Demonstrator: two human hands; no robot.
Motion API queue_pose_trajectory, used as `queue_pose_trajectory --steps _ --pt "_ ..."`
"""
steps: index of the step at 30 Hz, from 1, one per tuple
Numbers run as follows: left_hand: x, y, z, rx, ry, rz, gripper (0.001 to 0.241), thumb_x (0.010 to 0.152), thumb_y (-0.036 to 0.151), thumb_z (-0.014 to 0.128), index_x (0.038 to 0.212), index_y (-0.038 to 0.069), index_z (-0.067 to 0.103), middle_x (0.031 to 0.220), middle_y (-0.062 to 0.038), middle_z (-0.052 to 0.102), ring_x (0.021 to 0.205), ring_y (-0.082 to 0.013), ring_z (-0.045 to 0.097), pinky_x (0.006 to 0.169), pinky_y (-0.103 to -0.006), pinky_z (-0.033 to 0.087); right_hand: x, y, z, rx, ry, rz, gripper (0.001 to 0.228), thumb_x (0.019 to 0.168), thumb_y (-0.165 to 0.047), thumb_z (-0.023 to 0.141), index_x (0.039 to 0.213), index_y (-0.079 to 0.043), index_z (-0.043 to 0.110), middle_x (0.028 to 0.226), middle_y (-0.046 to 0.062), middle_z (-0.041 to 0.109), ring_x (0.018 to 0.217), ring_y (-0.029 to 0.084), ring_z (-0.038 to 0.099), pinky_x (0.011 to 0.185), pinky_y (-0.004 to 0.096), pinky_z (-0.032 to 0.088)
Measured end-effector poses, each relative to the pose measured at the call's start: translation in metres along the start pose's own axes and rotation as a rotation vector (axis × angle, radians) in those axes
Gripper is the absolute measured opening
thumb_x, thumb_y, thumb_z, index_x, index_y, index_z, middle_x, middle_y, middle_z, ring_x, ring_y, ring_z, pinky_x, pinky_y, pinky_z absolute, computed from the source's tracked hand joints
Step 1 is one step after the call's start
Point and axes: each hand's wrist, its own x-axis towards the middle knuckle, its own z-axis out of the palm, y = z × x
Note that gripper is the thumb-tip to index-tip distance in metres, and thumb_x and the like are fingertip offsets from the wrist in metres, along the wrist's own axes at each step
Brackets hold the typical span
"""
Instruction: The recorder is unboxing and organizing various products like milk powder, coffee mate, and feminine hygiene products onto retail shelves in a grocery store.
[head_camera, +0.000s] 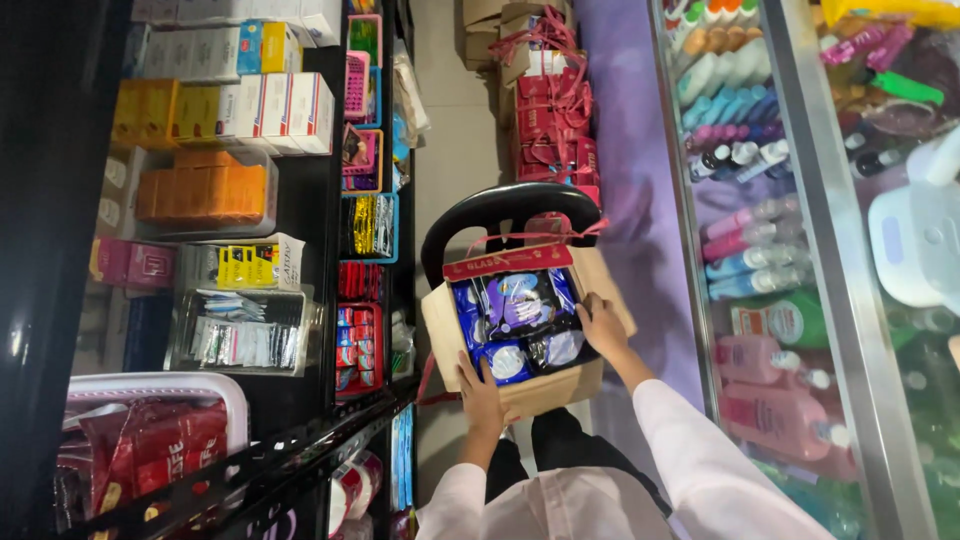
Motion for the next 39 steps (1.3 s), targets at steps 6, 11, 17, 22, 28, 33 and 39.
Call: queue_pose_trajectory --steps 6,11,17,22,28,33,39 --pt "0.026 -0.016 0.043 -0.238 -0.007 -0.179 0.099 0.073 0.006 0.086 0.154 0.01 0.029 0.166 -0.025 0.015 0.138 -0.0473 0.045 0.101 -0.0436 0.056 0.017 -0.07 -0.062 -0.078 0.207 -0.729 0.044 0.094 -0.019 0.065 0.137 -0.016 0.057 0.132 0.015 0.061 0.117 0.04 0.06 0.097 0.046 0.05" --pt "0.017 -0.005 0.039 -0.134 0.064 -0.167 0.097 0.076 0.013 0.082 0.155 0.005 0.026 0.166 -0.021 0.015 0.141 -0.0435 0.046 0.105 -0.0434 0.053 0.083 -0.091 -0.053 -0.041 0.129 -0.742 0.063 0.096 -0.024 0.06 0.156 -0.022 0.042 0.148 0.022 0.045 0.127 0.042 0.054 0.105 0.051 0.047" --pt "0.014 0.004 0.027 0.359 0.15 -0.067 0.101 0.078 0.024 0.075 0.155 -0.004 0.016 0.165 -0.02 0.013 0.146 -0.0398 0.045 0.101 -0.0349 0.053 0.152 -0.073 0.006 -0.023 -0.164 -0.426 0.066 0.102 -0.054 0.052 0.161 -0.036 0.028 0.159 0.03 0.024 0.139 0.052 0.036 0.109 0.053 0.038" --pt "0.003 0.002 0.033 0.252 0.167 -0.198 0.092 0.089 0.009 0.068 0.164 0.006 0.015 0.168 -0.021 0.017 0.141 -0.0275 0.05 0.083 -0.0212 0.06 0.135 -0.076 0.0 -0.004 -0.186 -0.36 0.065 0.101 -0.059 0.045 0.161 -0.041 0.028 0.156 0.023 0.041 0.136 0.047 0.054 0.106 0.053 0.047" --pt "-0.032 0.004 0.048 0.221 0.049 -0.214 0.091 0.089 0.007 0.065 0.162 0.007 0.012 0.168 -0.02 0.015 0.138 -0.0241 0.051 0.078 -0.0225 0.06 0.089 -0.08 -0.032 0.031 -0.13 -0.352 0.059 0.097 -0.054 0.051 0.153 -0.036 0.048 0.126 0.025 0.051 0.112 0.047 0.06 0.092 0.053 0.051" --pt "-0.041 0.003 0.047 0.107 0.217 -0.118 0.099 0.078 0.009 0.07 0.158 0.003 0.011 0.162 -0.02 0.022 0.13 -0.0301 0.06 0.079 -0.0272 0.062 0.088 -0.053 -0.015 0.103 -0.05 -0.36 0.037 0.097 -0.048 0.06 0.112 -0.019 0.076 0.123 0.023 0.053 0.104 0.042 0.061 0.087 0.048 0.052" --pt "0.007 -0.001 0.014 -0.21 -0.014 -0.193 0.109 0.081 0.005 0.077 0.162 0.01 0.003 0.161 -0.015 0.026 0.116 -0.0351 0.066 0.083 -0.0352 0.061 0.21 0.024 0.093 0.286 -0.068 -0.324 0.034 0.099 -0.033 0.063 0.128 -0.018 0.069 0.119 0.026 0.062 0.11 0.04 0.062 0.098 0.046 0.052"
